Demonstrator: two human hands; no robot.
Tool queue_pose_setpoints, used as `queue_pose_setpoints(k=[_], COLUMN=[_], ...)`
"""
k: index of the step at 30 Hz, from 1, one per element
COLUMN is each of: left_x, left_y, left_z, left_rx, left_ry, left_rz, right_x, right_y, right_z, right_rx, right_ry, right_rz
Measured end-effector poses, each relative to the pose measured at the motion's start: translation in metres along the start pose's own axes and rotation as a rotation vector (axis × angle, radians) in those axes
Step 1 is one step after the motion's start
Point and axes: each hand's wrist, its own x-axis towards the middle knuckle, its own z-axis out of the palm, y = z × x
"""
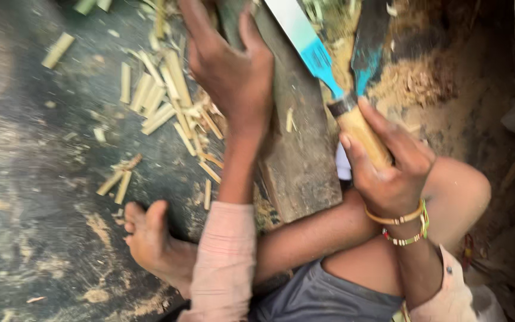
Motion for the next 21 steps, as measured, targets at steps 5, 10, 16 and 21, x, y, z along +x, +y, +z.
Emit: queue_pose_setpoints(k=[5,10,16,21], left_x=[-0.004,-0.006,-0.006,-0.006], left_y=[0.0,-0.005,-0.001,-0.003], left_z=[0.003,0.007,0.005,0.005], left_rx=[-0.04,-0.061,-0.067,-0.022], left_ry=[-0.003,-0.028,-0.006,0.006], left_rz=[-0.063,-0.123,-0.062,-0.063], right_x=[-0.014,-0.025,-0.005,0.006], right_y=[-0.001,0.007,-0.002,-0.012], right_z=[0.001,-0.005,-0.009,-0.009], right_rx=[-0.056,-0.035,0.029,-0.068], right_ry=[-0.027,-0.05,-0.082,-0.106], right_rz=[0.034,0.067,0.07,0.011])
